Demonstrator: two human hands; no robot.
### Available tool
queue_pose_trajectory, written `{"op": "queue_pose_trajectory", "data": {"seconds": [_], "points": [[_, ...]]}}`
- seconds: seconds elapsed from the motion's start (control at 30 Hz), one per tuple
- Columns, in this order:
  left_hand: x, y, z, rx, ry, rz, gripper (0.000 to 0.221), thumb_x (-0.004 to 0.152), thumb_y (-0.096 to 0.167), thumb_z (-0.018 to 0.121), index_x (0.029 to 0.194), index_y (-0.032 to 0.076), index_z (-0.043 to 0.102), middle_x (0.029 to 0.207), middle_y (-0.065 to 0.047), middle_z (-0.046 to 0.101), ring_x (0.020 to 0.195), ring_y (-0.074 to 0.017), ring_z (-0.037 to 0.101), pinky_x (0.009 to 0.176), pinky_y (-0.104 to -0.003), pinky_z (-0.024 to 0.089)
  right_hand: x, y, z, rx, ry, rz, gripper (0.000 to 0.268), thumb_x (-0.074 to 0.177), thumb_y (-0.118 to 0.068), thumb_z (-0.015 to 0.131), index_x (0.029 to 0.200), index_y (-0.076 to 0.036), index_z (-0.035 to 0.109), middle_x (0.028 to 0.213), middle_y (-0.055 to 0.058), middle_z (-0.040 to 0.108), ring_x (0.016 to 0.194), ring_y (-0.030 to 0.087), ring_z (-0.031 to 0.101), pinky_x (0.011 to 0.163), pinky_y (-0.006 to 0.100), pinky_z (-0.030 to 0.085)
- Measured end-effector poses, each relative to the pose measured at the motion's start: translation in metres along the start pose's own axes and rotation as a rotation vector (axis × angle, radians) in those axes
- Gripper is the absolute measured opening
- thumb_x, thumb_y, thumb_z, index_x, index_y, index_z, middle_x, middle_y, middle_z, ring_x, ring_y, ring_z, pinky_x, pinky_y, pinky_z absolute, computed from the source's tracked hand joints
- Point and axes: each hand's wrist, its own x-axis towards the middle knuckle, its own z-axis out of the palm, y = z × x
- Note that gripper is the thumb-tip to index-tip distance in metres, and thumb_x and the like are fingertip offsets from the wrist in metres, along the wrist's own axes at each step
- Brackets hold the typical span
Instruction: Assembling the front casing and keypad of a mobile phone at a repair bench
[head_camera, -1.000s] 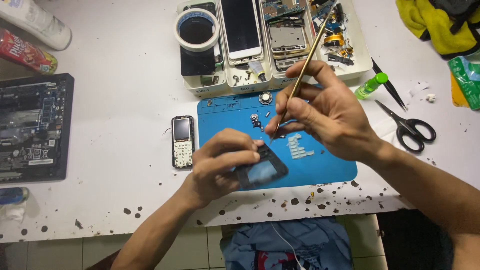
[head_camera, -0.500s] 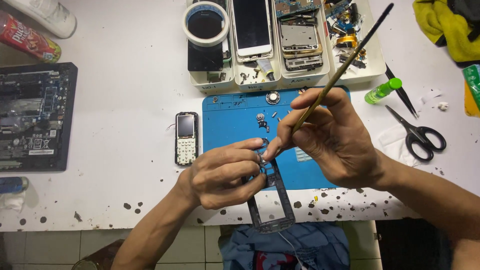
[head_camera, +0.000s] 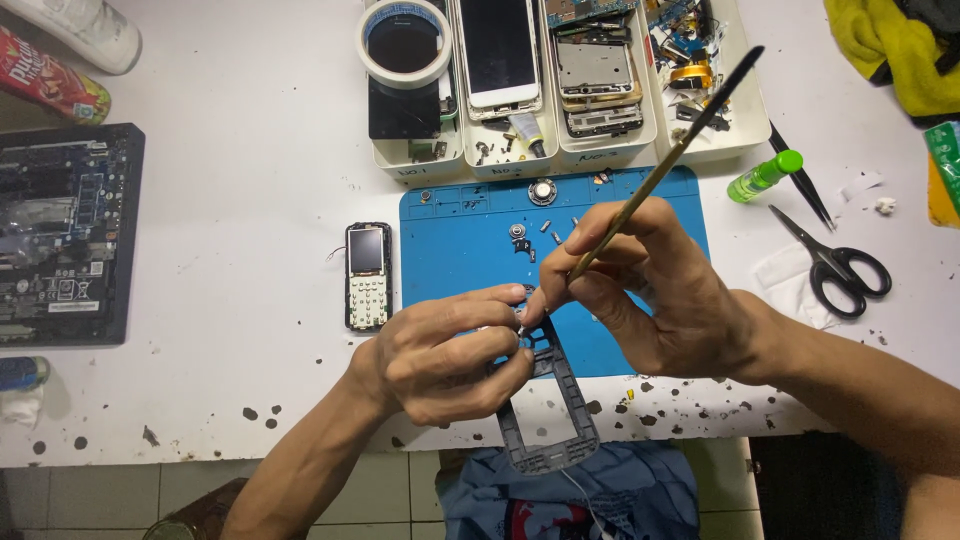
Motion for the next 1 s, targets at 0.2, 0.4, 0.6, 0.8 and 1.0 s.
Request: {"op": "queue_pose_trajectory", "data": {"seconds": [0.2, 0.4, 0.6, 0.8, 1.0], "points": [[-0.007, 0.001, 0.004, -0.048, 0.032, -0.036, 0.014, 0.09, -0.013, 0.06, 0.084, -0.001, 0.065, 0.088, -0.017, 0.062, 0.085, -0.0345, 0.072, 0.087, -0.041, 0.069, -0.005, -0.002, 0.003, -0.017, 0.01, 0.019, 0.026, 0.108, 0.003, 0.041, 0.129, -0.007, 0.03, 0.096, 0.014, 0.061, 0.092, 0.028, 0.081, 0.085, 0.036, 0.072], [-0.01, 0.006, 0.001, -0.223, 0.014, -0.222, 0.007, 0.094, -0.014, 0.066, 0.093, -0.009, 0.062, 0.103, -0.021, 0.058, 0.097, -0.0388, 0.065, 0.091, -0.05, 0.069, -0.001, -0.002, 0.001, -0.006, -0.005, -0.022, 0.029, 0.108, 0.005, 0.042, 0.129, -0.012, 0.03, 0.108, 0.015, 0.062, 0.101, 0.028, 0.08, 0.09, 0.041, 0.073], [-0.024, 0.013, 0.005, -0.34, 0.097, -0.478, 0.011, 0.104, 0.004, 0.059, 0.112, -0.004, 0.06, 0.114, -0.024, 0.06, 0.101, -0.0409, 0.071, 0.09, -0.048, 0.065, -0.007, 0.005, 0.009, 0.184, 0.122, 0.013, 0.025, 0.111, 0.004, 0.037, 0.128, -0.014, 0.032, 0.108, 0.017, 0.061, 0.104, 0.036, 0.075, 0.099, 0.047, 0.068], [-0.025, 0.014, 0.009, -0.43, 0.09, -0.567, 0.021, 0.103, 0.018, 0.063, 0.113, -0.001, 0.061, 0.112, -0.019, 0.059, 0.101, -0.0373, 0.069, 0.092, -0.046, 0.062, 0.0, 0.002, 0.007, 0.1, 0.102, 0.051, 0.025, 0.109, 0.002, 0.039, 0.127, -0.011, 0.028, 0.099, 0.02, 0.064, 0.097, 0.032, 0.077, 0.09, 0.041, 0.07], [-0.039, 0.02, 0.033, -0.631, 0.428, -1.107, 0.026, 0.093, 0.0, 0.076, 0.114, 0.008, 0.064, 0.111, -0.008, 0.065, 0.108, -0.0245, 0.072, 0.093, -0.03, 0.065, 0.006, 0.002, -0.005, 0.075, 0.29, 0.088, 0.028, 0.112, 0.002, 0.041, 0.135, -0.011, 0.032, 0.109, 0.019, 0.065, 0.108, 0.036, 0.075, 0.099, 0.048, 0.072]]}}
